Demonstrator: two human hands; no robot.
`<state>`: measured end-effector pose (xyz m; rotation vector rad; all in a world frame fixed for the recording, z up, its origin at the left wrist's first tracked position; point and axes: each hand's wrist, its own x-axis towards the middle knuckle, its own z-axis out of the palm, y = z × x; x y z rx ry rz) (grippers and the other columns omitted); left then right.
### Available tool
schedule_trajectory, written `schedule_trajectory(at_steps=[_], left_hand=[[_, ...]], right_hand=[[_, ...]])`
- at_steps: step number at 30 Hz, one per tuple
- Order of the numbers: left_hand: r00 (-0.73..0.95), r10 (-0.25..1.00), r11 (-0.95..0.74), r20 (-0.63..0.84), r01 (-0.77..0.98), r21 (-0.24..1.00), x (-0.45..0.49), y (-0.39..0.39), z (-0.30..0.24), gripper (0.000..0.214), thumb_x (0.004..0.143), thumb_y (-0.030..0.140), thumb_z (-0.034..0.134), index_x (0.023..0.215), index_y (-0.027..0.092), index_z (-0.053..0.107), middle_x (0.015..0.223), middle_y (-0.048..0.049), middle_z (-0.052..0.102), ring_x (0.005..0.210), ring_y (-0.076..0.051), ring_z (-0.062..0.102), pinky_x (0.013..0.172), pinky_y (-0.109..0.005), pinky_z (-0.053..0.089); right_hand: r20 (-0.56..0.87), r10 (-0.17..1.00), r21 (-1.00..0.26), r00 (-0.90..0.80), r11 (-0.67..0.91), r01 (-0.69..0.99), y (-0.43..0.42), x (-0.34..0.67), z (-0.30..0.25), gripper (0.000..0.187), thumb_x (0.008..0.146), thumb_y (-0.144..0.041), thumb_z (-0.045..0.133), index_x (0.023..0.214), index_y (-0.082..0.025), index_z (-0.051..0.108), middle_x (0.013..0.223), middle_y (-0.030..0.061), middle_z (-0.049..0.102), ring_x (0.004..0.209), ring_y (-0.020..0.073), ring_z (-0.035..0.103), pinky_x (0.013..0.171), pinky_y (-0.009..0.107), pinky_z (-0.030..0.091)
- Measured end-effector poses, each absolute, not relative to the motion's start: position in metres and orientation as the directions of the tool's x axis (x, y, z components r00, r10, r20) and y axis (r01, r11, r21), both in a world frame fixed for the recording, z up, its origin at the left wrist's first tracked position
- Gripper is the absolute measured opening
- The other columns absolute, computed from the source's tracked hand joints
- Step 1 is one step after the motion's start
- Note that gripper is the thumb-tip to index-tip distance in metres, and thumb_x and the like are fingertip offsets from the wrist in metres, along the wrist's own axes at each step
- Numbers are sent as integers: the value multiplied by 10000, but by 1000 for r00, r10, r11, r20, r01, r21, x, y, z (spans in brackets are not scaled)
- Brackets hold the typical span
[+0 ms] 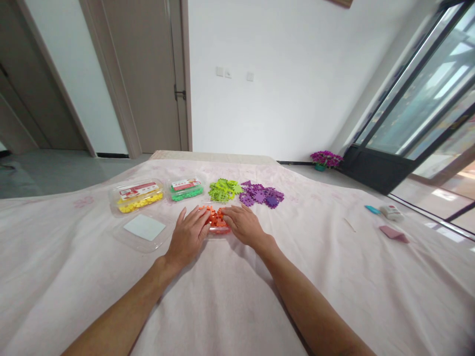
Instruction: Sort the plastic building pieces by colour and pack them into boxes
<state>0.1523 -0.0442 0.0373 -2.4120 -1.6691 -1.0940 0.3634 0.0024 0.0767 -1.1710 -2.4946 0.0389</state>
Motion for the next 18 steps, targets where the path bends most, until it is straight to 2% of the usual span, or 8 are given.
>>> schedule_trajectory(at_steps=[7, 9, 11, 15, 16, 18], left_hand=[[274, 820, -480, 502, 807, 343, 150, -44, 45, 383, 983, 368, 407, 1251, 255, 656, 1360, -79, 624, 1335, -279, 492, 1196, -572, 108], [272, 830, -488, 487, 778, 396, 147, -44, 45, 385, 977, 386, 419, 1258, 265, 653, 1386, -70, 604, 1354, -273, 469, 1196, -561, 143], [247, 837, -498, 488, 712, 494, 141, -44, 44, 408, 980, 406, 404, 1278, 258, 640, 1438, -67, 556, 1373, -248, 446, 1191, -502, 228], [-21, 840, -442, 542, 553, 706, 127, -37, 48, 473, 989, 451, 354, 1319, 224, 605, 1473, -82, 512, 1378, -211, 438, 1177, -402, 297], [-74, 838, -427, 541, 530, 733, 125, -33, 52, 486, 988, 466, 348, 1327, 223, 597, 1463, -81, 522, 1381, -210, 436, 1180, -395, 292], [-66, 849, -412, 524, 538, 735, 129, -23, 60, 514, 988, 488, 325, 1345, 221, 579, 1461, -83, 526, 1393, -214, 422, 1186, -399, 277]], right_hand=[[287, 745, -241, -602, 664, 708, -3, 362, 74, 398, 1036, -394, 349, 1339, -273, 577, 1368, 53, 610, 1293, 199, 517, 1168, 471, 207], [297, 752, -293, -589, 659, 693, -2, 364, 71, 418, 1039, -409, 325, 1352, -276, 568, 1388, 52, 594, 1312, 201, 500, 1175, 485, 200], [353, 753, -375, -555, 657, 653, 3, 367, 67, 456, 1039, -436, 298, 1360, -258, 567, 1407, 61, 577, 1329, 206, 483, 1173, 476, 232], [537, 767, -545, -351, 633, 549, 19, 376, 50, 559, 1022, -527, 257, 1388, -223, 550, 1420, 95, 557, 1345, 209, 463, 1161, 432, 307], [550, 779, -578, -301, 615, 536, 23, 378, 45, 588, 1012, -561, 251, 1407, -225, 530, 1439, 98, 537, 1362, 216, 443, 1171, 444, 296], [519, 820, -648, -240, 561, 516, 29, 379, 33, 674, 983, -639, 245, 1455, -215, 472, 1501, 112, 462, 1413, 243, 377, 1192, 488, 251]])
